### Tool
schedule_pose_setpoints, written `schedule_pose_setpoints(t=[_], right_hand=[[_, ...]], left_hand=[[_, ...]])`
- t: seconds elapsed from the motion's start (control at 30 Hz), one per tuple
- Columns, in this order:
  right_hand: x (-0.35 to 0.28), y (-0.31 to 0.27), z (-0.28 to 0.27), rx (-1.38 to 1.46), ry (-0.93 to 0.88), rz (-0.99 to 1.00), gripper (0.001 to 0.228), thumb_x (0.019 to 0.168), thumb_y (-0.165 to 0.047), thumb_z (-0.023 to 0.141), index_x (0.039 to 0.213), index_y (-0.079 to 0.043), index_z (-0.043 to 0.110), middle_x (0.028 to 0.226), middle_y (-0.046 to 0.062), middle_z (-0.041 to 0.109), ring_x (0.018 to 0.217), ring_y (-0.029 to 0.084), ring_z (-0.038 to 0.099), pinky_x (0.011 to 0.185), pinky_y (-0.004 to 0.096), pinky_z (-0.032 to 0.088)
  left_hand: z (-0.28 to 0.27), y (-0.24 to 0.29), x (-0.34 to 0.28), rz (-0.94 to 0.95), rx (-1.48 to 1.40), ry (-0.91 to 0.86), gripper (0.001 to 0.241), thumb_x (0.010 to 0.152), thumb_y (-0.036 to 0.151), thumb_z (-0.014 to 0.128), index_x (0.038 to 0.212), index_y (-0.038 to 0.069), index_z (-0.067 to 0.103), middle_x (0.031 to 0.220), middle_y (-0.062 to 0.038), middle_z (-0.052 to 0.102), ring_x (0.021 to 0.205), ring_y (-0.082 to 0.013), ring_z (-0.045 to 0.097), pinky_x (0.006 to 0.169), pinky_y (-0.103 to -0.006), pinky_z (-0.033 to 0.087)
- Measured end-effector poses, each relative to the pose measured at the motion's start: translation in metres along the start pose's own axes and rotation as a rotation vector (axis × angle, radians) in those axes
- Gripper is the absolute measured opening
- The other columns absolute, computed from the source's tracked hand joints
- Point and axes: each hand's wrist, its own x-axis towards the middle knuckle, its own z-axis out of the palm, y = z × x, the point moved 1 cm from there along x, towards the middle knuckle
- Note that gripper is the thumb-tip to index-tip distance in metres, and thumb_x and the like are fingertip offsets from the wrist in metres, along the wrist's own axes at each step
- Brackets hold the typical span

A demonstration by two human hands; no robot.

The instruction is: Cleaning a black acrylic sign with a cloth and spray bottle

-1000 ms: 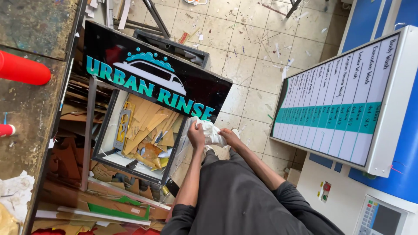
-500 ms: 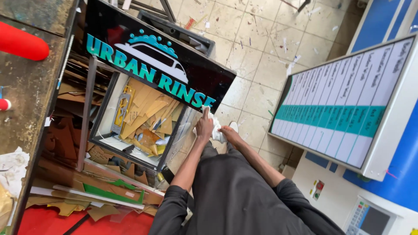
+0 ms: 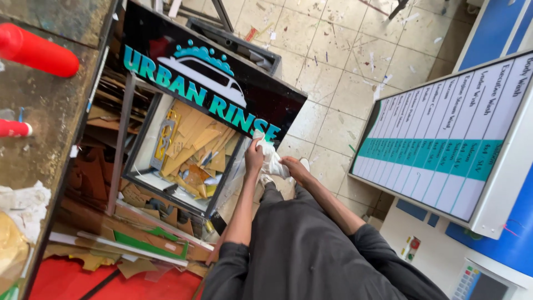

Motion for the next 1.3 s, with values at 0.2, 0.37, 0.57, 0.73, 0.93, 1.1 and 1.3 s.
schedule_pose_setpoints(t=[0.2, 0.37, 0.57, 0.73, 0.93, 1.1, 1.3], right_hand=[[-0.022, -0.013, 0.021, -0.220, -0.131, -0.146, 0.049, 0.089, -0.010, 0.090, 0.132, 0.000, 0.069, 0.099, 0.005, 0.070, 0.085, 0.017, 0.075, 0.067, 0.026, 0.063], [-0.070, -0.044, 0.069, 0.213, -0.326, -0.054, 0.041, 0.096, -0.003, 0.087, 0.131, -0.009, 0.067, 0.111, 0.005, 0.083, 0.095, 0.019, 0.083, 0.082, 0.039, 0.071], [0.004, 0.030, 0.072, 0.294, -0.329, 0.111, 0.068, 0.103, -0.001, 0.083, 0.154, -0.002, 0.039, 0.116, 0.011, 0.063, 0.096, 0.027, 0.082, 0.085, 0.047, 0.071], [-0.044, 0.067, 0.112, -0.127, -0.383, 0.228, 0.054, 0.086, 0.012, 0.087, 0.131, -0.003, 0.062, 0.110, 0.013, 0.079, 0.093, 0.029, 0.085, 0.077, 0.046, 0.074], [-0.008, -0.015, 0.142, -0.077, -0.510, 0.121, 0.047, 0.101, 0.005, 0.072, 0.146, -0.005, 0.064, 0.122, 0.015, 0.079, 0.108, 0.026, 0.083, 0.098, 0.046, 0.067], [0.020, -0.061, 0.191, -0.549, -0.544, -0.442, 0.082, 0.090, 0.010, 0.092, 0.162, 0.001, 0.054, 0.115, 0.015, 0.077, 0.100, 0.015, 0.075, 0.094, 0.034, 0.069], [0.091, -0.049, 0.240, 0.257, -0.998, 0.635, 0.073, 0.112, -0.066, 0.058, 0.121, 0.001, 0.084, 0.107, 0.025, 0.087, 0.063, 0.025, 0.076, 0.049, 0.048, 0.059]], left_hand=[[0.032, -0.037, -0.025, -0.017, -0.037, -0.114, 0.049, 0.108, 0.024, 0.061, 0.156, 0.014, 0.056, 0.154, -0.035, 0.066, 0.148, -0.0577, 0.058, 0.127, -0.0682, 0.044], [0.024, -0.073, -0.086, 0.238, -0.220, 0.009, 0.043, 0.121, 0.011, 0.043, 0.162, 0.002, 0.053, 0.154, -0.039, 0.059, 0.147, -0.0585, 0.052, 0.122, -0.0641, 0.047], [-0.133, 0.123, -0.198, -0.805, -0.912, -0.304, 0.146, 0.085, 0.111, 0.031, 0.183, 0.003, 0.023, 0.187, -0.032, 0.023, 0.170, -0.0511, 0.033, 0.139, -0.0570, 0.032], [-0.035, -0.105, -0.065, -0.646, -1.395, -0.104, 0.061, 0.091, 0.057, 0.084, 0.121, 0.004, 0.079, 0.099, -0.010, 0.082, 0.074, -0.0199, 0.080, 0.054, -0.0300, 0.063], [-0.094, -0.102, -0.062, -0.592, -1.643, 0.147, 0.049, 0.088, 0.047, 0.081, 0.118, 0.008, 0.078, 0.119, -0.019, 0.082, 0.108, -0.0374, 0.080, 0.098, -0.0595, 0.062], [-0.165, -0.011, -0.120, -0.541, -1.576, -0.148, 0.074, 0.084, 0.073, 0.096, 0.113, 0.007, 0.082, 0.100, -0.017, 0.086, 0.085, -0.0282, 0.086, 0.074, -0.0465, 0.073], [-0.188, 0.025, -0.125, -0.137, -1.683, -0.664, 0.027, 0.096, 0.024, 0.084, 0.093, 0.013, 0.059, 0.075, 0.005, 0.047, 0.071, -0.0126, 0.051, 0.058, -0.0249, 0.045]])
